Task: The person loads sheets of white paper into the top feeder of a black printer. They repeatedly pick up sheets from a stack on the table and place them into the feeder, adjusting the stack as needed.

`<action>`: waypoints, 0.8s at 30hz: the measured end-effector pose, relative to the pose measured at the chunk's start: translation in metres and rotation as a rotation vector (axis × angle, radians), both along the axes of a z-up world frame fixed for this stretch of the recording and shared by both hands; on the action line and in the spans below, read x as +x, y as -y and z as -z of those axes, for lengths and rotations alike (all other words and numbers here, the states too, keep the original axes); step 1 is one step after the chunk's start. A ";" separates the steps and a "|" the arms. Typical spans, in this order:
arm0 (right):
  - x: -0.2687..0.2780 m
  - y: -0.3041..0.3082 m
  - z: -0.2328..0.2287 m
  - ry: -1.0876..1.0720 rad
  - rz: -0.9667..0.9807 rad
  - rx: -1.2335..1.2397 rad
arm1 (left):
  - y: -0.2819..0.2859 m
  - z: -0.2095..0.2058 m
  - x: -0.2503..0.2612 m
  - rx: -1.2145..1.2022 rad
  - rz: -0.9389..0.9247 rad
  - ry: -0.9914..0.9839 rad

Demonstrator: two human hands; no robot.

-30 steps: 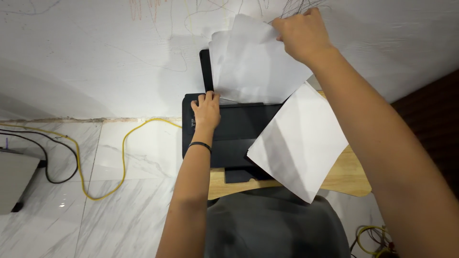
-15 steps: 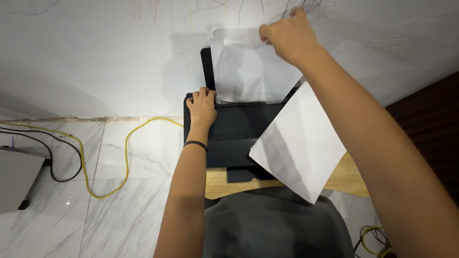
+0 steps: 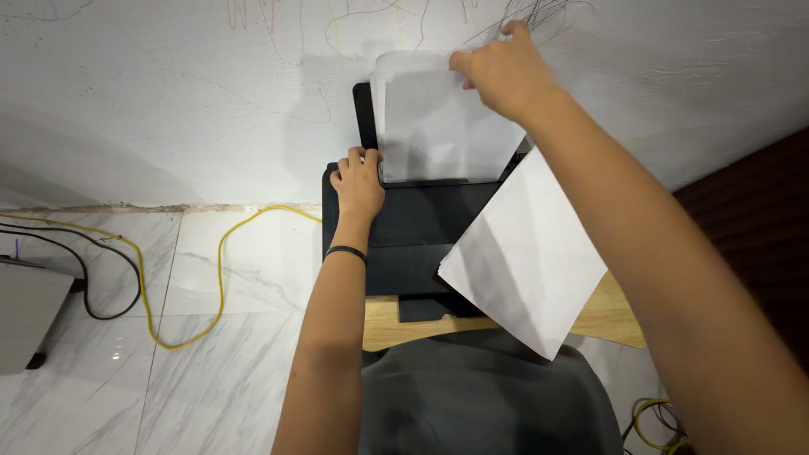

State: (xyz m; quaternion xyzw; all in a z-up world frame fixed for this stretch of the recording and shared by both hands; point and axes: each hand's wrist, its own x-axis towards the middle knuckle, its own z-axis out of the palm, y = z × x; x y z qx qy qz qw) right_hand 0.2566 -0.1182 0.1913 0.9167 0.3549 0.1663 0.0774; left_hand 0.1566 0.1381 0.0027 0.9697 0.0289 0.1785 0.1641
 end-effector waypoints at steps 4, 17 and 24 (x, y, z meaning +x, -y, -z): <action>0.004 0.003 0.013 0.226 -0.156 0.185 | -0.005 0.000 0.001 -0.033 -0.021 -0.014; 0.011 -0.024 0.029 0.211 -0.101 0.228 | -0.003 0.000 -0.008 -0.054 0.034 0.002; -0.046 0.017 0.013 0.227 -0.138 0.621 | 0.021 -0.018 -0.036 -0.172 0.056 0.070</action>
